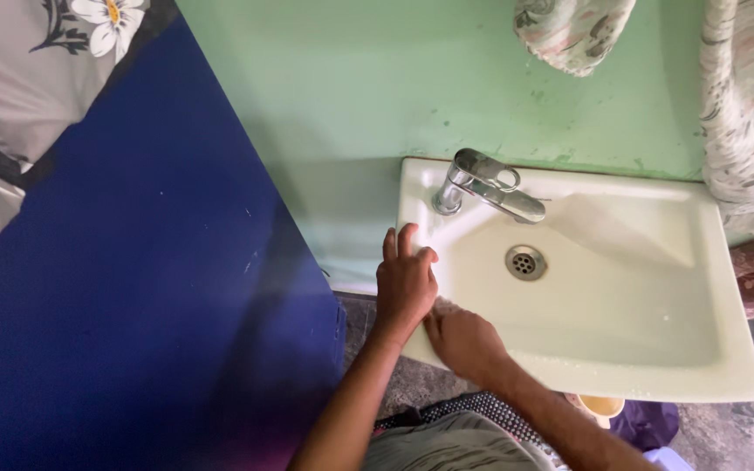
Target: The person cleans a white sink and faucet using a sponge, scrubs the basin and edges, and rinses the surfaces and their hands with water from the tap and a cup.
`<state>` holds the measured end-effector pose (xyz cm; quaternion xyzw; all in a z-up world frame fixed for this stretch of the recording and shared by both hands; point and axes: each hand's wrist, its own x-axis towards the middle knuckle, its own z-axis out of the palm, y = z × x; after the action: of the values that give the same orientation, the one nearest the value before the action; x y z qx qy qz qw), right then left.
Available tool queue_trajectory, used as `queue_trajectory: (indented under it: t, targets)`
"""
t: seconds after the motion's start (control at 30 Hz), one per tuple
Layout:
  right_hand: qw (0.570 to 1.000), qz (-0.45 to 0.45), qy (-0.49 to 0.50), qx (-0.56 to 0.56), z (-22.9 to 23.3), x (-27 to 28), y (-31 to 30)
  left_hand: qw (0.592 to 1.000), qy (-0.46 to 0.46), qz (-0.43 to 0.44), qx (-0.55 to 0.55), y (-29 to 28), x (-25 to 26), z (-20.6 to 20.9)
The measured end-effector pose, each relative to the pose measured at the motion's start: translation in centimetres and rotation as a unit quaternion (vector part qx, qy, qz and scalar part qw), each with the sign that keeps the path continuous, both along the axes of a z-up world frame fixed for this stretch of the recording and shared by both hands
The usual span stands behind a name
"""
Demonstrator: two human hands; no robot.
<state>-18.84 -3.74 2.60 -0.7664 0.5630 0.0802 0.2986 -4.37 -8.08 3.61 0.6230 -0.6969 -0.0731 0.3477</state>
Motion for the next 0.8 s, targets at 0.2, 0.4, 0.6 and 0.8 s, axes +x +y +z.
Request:
queue_trajectory:
  t: [0.2, 0.4, 0.6, 0.8]
  targets:
    - [0.992, -0.011, -0.003, -0.124, 1.6, -7.9, 2.5, 1.000, -0.006, 0.002, 0.022, 0.2, 0.0, 0.3]
    - [0.993, -0.062, 0.095, -0.040, 1.0, -16.4, 0.9, 1.000, -0.017, 0.004, 0.024, 0.2, 0.0, 0.3]
    - [0.995, -0.039, 0.023, -0.092, -0.9, -4.1, 1.6, 0.999, -0.024, 0.005, 0.020, 0.1, -0.1, -0.1]
    - [0.976, 0.024, -0.058, -0.210, -0.4, -0.8, 3.6, 0.999, -0.035, 0.003, 0.025, 0.3, -0.2, 0.2]
